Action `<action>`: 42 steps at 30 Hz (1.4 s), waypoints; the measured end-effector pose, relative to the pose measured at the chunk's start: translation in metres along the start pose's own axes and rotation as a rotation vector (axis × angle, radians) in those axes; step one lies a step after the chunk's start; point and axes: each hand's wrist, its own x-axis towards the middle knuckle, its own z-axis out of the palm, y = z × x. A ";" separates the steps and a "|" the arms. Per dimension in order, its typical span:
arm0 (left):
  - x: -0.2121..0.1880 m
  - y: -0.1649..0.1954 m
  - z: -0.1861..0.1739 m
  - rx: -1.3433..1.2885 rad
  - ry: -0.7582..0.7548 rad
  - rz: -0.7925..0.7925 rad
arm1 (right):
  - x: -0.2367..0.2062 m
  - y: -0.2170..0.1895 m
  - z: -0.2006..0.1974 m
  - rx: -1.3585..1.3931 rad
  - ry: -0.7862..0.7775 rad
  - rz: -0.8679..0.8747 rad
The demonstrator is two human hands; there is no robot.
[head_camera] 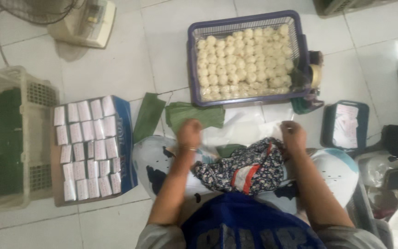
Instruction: The person sits on the floor wrapping round rice balls in cut banana leaf pieces, folding the leaf around each ball and placing the wrapped items into a plastic basket. They occasionally handle small paper slips and plastic wrap while working through the tray of rice balls.
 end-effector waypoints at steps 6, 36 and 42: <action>-0.015 0.056 0.089 0.548 -0.507 -0.434 | -0.006 0.000 0.007 -0.007 -0.087 -0.262; -0.023 0.028 0.051 -1.721 -1.016 -0.333 | -0.010 -0.098 -0.021 0.213 -0.419 -0.253; 0.028 0.075 0.026 -1.484 -0.263 -0.801 | 0.007 -0.045 -0.014 0.520 -0.413 0.052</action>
